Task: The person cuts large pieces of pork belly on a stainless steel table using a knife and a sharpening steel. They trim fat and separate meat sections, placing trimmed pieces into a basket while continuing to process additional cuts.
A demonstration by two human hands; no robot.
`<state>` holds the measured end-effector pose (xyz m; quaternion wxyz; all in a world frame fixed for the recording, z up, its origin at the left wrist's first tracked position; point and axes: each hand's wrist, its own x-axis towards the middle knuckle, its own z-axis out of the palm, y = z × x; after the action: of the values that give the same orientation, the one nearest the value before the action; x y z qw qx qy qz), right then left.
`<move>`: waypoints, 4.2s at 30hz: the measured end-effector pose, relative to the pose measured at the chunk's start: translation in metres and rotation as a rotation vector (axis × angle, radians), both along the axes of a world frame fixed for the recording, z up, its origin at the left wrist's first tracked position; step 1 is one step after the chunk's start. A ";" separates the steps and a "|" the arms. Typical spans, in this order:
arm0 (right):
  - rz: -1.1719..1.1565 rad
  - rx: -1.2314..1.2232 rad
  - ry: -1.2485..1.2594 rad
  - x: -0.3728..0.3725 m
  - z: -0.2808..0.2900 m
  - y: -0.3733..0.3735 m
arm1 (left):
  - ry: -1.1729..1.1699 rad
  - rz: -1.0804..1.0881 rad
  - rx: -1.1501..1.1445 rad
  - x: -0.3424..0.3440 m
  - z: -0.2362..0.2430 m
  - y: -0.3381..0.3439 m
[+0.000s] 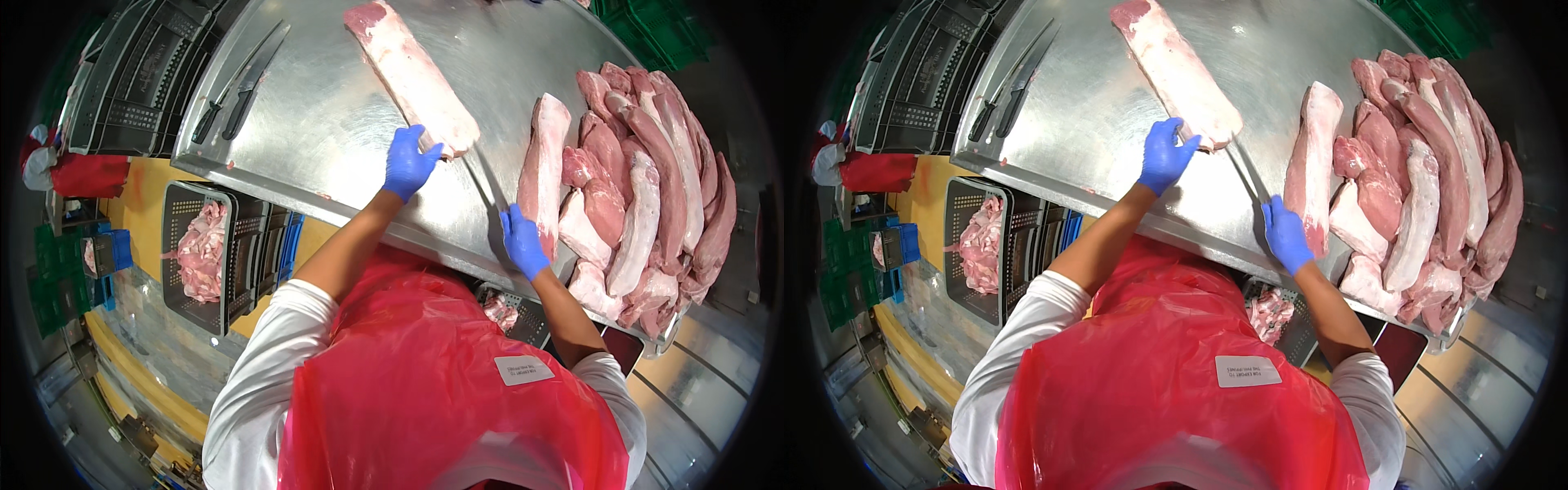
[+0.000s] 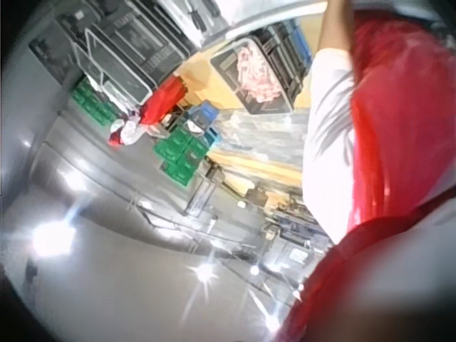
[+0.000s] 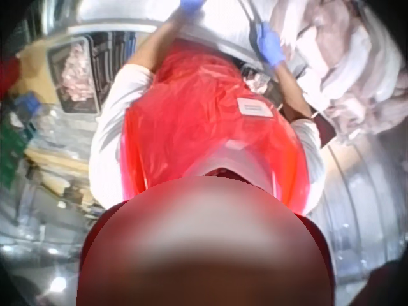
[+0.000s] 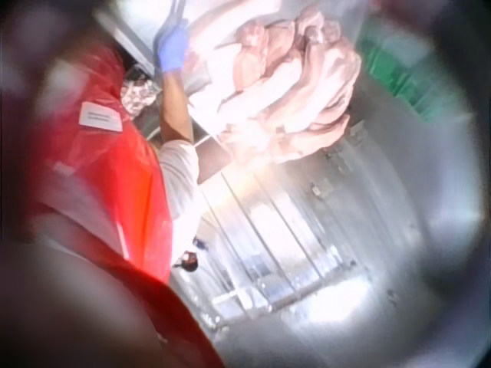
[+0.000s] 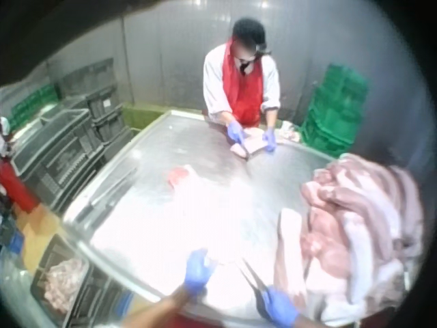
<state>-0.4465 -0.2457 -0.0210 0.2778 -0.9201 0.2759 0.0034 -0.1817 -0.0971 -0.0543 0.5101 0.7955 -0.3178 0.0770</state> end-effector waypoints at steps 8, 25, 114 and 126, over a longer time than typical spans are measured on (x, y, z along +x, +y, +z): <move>-0.134 0.234 -0.143 0.083 0.007 0.045 | 0.534 0.002 0.147 0.005 -0.008 -0.027; -0.108 0.243 -0.221 0.135 -0.004 0.051 | 0.729 0.021 0.022 0.011 -0.035 -0.014; -0.512 0.997 -0.283 0.241 -0.109 0.099 | 0.809 -0.298 0.200 0.067 0.079 -0.022; -0.614 1.028 -0.364 0.328 -0.072 0.089 | 0.536 -0.235 0.176 0.097 0.132 -0.004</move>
<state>-0.1187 -0.1567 -0.0934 0.7160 -0.5332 0.4392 -0.1009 -0.0846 -0.1014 0.0777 0.5101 0.7866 -0.2670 -0.2230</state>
